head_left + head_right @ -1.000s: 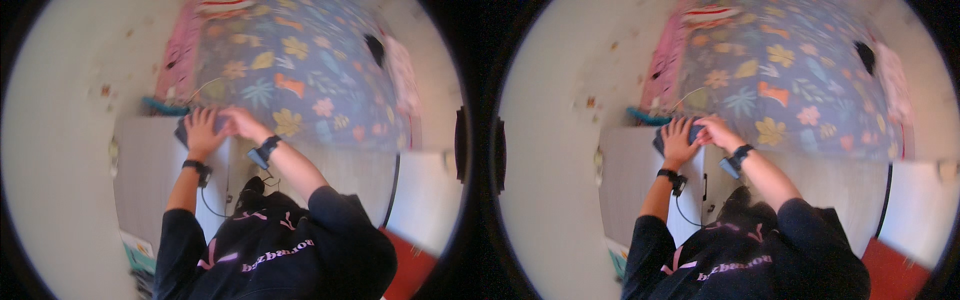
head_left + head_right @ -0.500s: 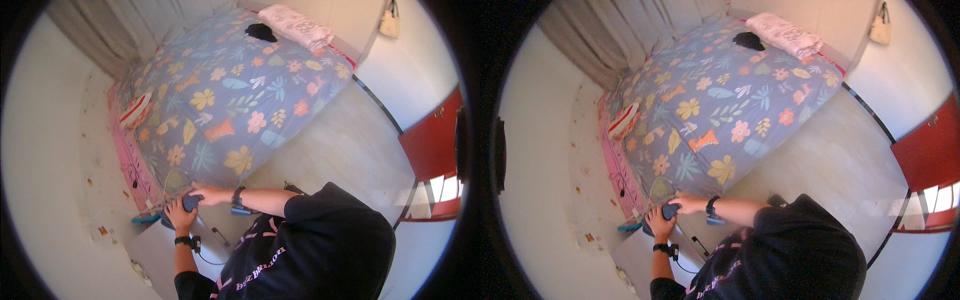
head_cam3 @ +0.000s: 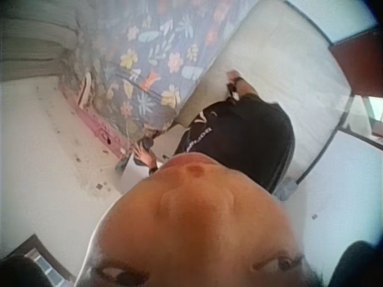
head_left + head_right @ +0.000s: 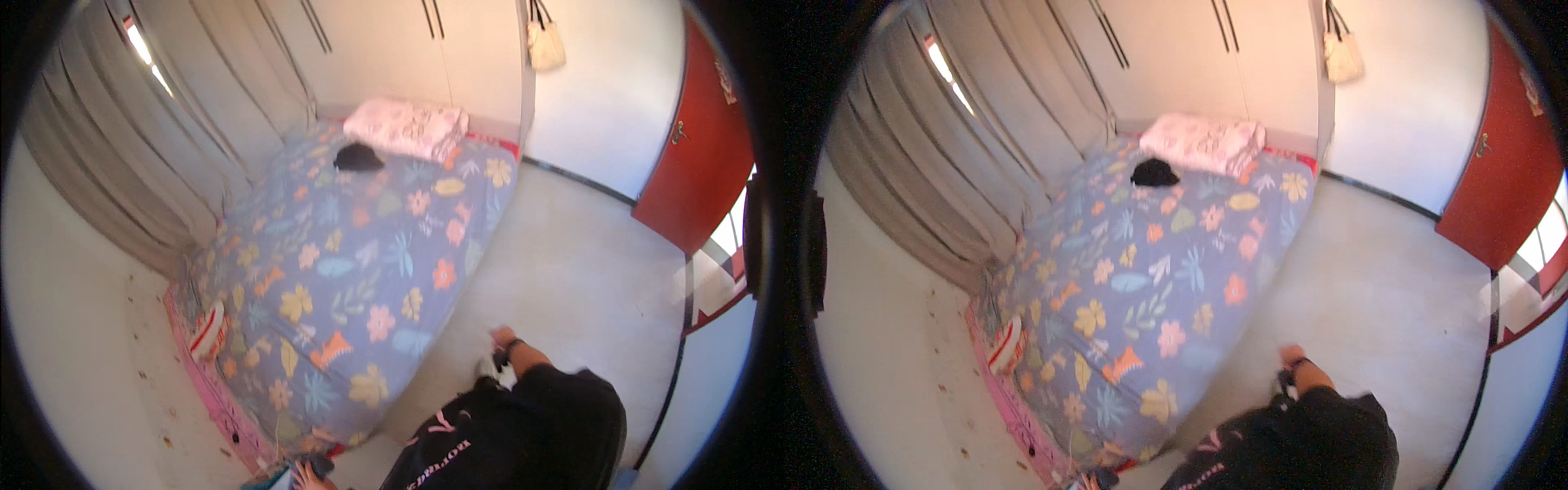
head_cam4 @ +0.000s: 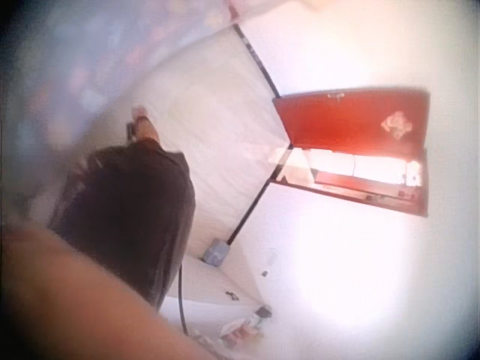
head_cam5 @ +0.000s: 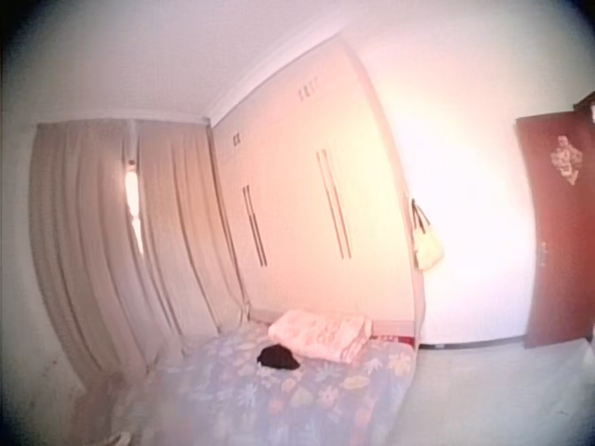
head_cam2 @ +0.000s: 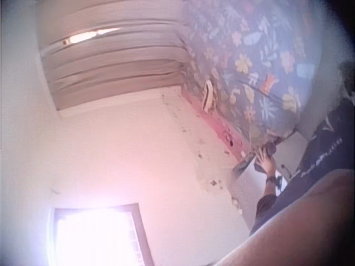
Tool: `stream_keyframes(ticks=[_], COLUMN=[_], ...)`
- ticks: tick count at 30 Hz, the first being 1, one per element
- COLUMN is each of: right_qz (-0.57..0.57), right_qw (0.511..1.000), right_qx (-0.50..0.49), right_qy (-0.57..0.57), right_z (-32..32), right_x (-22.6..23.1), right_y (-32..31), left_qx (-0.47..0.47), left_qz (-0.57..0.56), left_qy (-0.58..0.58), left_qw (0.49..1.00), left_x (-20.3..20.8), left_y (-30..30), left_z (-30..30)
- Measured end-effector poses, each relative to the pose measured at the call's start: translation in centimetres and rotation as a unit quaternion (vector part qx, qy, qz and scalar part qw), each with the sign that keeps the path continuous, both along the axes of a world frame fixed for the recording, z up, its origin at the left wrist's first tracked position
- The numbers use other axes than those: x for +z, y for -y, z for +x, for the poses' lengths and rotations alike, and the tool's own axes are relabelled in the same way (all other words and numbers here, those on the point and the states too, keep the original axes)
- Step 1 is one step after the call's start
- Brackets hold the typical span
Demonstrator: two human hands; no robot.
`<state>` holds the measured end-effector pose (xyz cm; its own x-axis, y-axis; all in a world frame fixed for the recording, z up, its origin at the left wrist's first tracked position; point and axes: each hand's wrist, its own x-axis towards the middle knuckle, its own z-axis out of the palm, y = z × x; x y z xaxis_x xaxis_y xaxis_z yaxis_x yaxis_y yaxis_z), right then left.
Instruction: The person wipes a red door and its handle with a cloth, then wipes a white desk surface in a bedroom and moves small items on the desk while wiping.
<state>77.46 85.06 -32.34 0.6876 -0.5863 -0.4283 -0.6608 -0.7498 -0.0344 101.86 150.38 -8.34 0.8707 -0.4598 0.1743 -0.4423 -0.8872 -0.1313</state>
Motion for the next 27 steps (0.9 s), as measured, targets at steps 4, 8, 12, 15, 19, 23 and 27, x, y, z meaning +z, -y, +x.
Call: stream_keyframes(ticks=[4,8,12,15,19,23,27], right_qz=[0.004,0.166,0.237,0.388,0.437,0.525,0.621], right_qw=[0.997,0.806,0.861,0.516,0.525,0.647,0.635], right_qx=[-0.057,-0.539,-0.403,-0.695,-0.599,-0.341,-0.224], right_qy=[0.047,0.18,0.201,0.316,0.417,0.436,0.4], right_z=[-7.9,-17.6,-21.2,-13.4,-9.4,-1.4,7.2], right_x=[0.5,-2.7,-2.6,3.8,10.1,18.8,31.9], right_y=[2.4,5.5,7.1,8.8,13.5,16.6,16.9], left_qx=[0.198,0.145,0.061,0.019,-0.148,-0.296,-0.404], left_qz=[0.029,0.015,-0.004,-0.045,-0.195,-0.333,-0.35], left_qy=[-0.196,-0.263,-0.343,-0.391,-0.469,-0.49,-0.581], left_qw=[0.96,0.954,0.937,0.919,0.849,0.749,0.614], left_x=[-0.2,-1.9,-3.3,-2.8,-4.3,1.2,10.3], left_y=[-1.9,10.0,21.8,26.6,39.5,57.6,71.1], left_z=[-3.9,0.2,5.4,9.0,14.2,13.0,5.7])
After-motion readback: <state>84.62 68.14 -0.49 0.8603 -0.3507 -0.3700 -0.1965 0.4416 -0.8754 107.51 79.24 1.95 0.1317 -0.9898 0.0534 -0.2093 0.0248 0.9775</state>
